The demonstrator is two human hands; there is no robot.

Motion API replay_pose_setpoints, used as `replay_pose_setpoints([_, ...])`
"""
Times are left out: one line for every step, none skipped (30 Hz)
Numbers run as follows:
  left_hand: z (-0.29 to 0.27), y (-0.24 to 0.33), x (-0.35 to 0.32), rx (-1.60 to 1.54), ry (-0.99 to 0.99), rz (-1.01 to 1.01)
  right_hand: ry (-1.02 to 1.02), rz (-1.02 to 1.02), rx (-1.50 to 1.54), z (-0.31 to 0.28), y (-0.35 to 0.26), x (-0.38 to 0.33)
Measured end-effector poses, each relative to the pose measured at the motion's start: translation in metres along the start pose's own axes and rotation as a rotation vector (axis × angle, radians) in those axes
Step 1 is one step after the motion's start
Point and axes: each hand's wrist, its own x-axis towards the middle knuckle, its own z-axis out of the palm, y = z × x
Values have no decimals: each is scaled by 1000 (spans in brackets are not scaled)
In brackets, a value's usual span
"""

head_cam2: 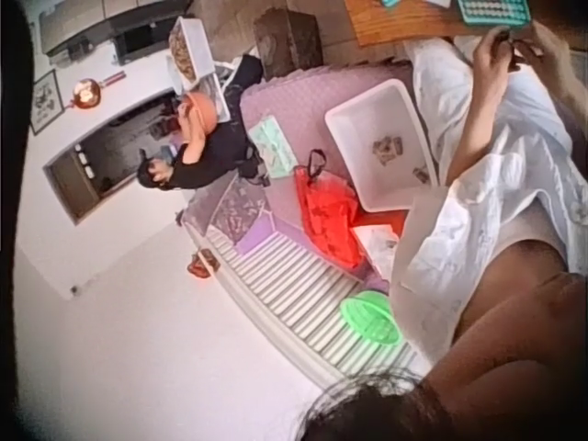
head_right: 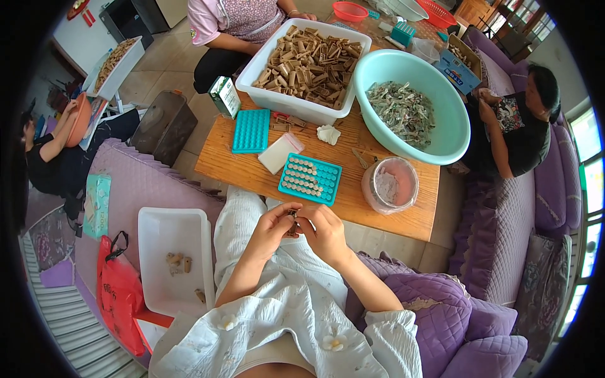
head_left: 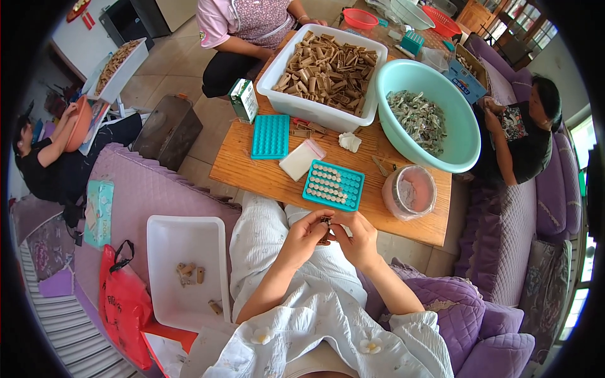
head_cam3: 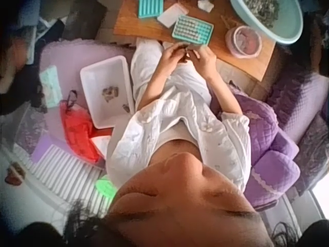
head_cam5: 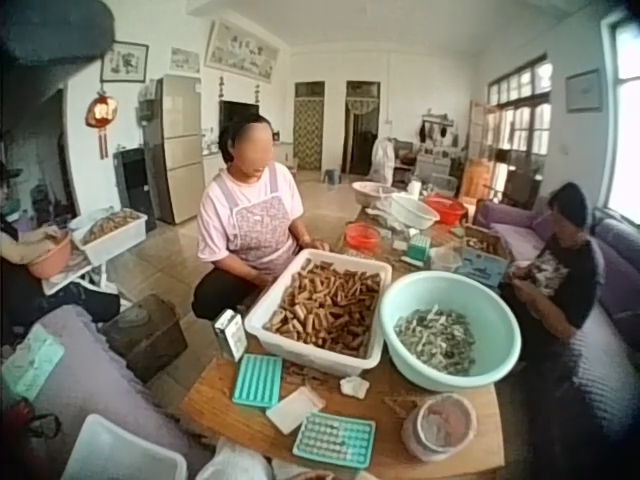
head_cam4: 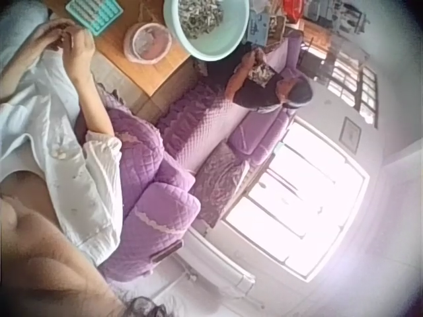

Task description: The person assembles small metal components into a grid-like sorting tray and plastic bins by hand.

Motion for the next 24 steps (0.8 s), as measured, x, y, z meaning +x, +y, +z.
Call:
replay_pose_setpoints([1,0,-1,14,10,-3,-17,10,-10,0,0,0])
replay_pose_setpoints([1,-1,-2,13,10,-4,-18,10,-11,0,-1,0])
replay_pose_setpoints([0,-2,-3,62,27,13,-49,25,4,0,-2,1])
replay_pose_setpoints([0,-3,-4,111,45,30,-79,40,19,-1,-3,1])
replay_pose_setpoints([0,-4,-5,110,44,30,-80,40,18,-1,-4,2])
replay_pose_setpoints([0,-4,-6,152,42,47,-124,87,40,-3,-4,3])
replay_pose_setpoints([1,-5,-6,195,39,63,-168,134,63,-5,-5,4])
replay_pose_setpoints([2,-5,-6,194,36,64,-167,133,60,-9,-5,6])
replay_pose_setpoints([3,-7,-7,240,30,72,-256,228,153,-12,-5,9])
replay_pose_setpoints([3,-8,-6,285,24,80,-343,322,246,-16,-5,14])
replay_pose_setpoints([5,-7,-6,286,22,80,-342,322,245,-21,-7,21])
replay_pose_setpoints([5,-4,-8,307,-17,76,-386,331,211,-26,-11,31])
replay_pose_setpoints([7,-2,-8,326,-61,73,-429,342,171,-31,-12,38])
replay_pose_setpoints([8,-3,-9,326,-61,73,-429,342,172,-33,-10,40])
replay_pose_setpoints([9,-3,-8,331,-74,72,-505,368,161,-36,-8,43])
replay_pose_setpoints([10,-3,-7,336,-86,72,-581,394,150,-38,-7,46])
replay_pose_setpoints([10,-2,-6,337,-90,73,-614,419,177,-39,-6,48])
replay_pose_setpoints([10,-2,-6,228,-93,84,-611,416,177,-40,-5,51])
replay_pose_setpoints([9,-2,-5,120,-95,95,-640,405,203,-40,-3,53])
replay_pose_setpoints([8,-1,-4,122,-95,98,-670,393,230,-40,-1,56])
replay_pose_setpoints([6,0,-3,125,-112,84,-668,391,228,-40,0,58])
replay_pose_setpoints([3,1,-2,129,-127,71,-700,342,247,-40,1,61])
replay_pose_setpoints([0,1,0,130,-127,74,-732,293,267,-40,2,65])
replay_pose_setpoints([-4,-1,1,67,-128,59,-731,291,267,-40,5,69])
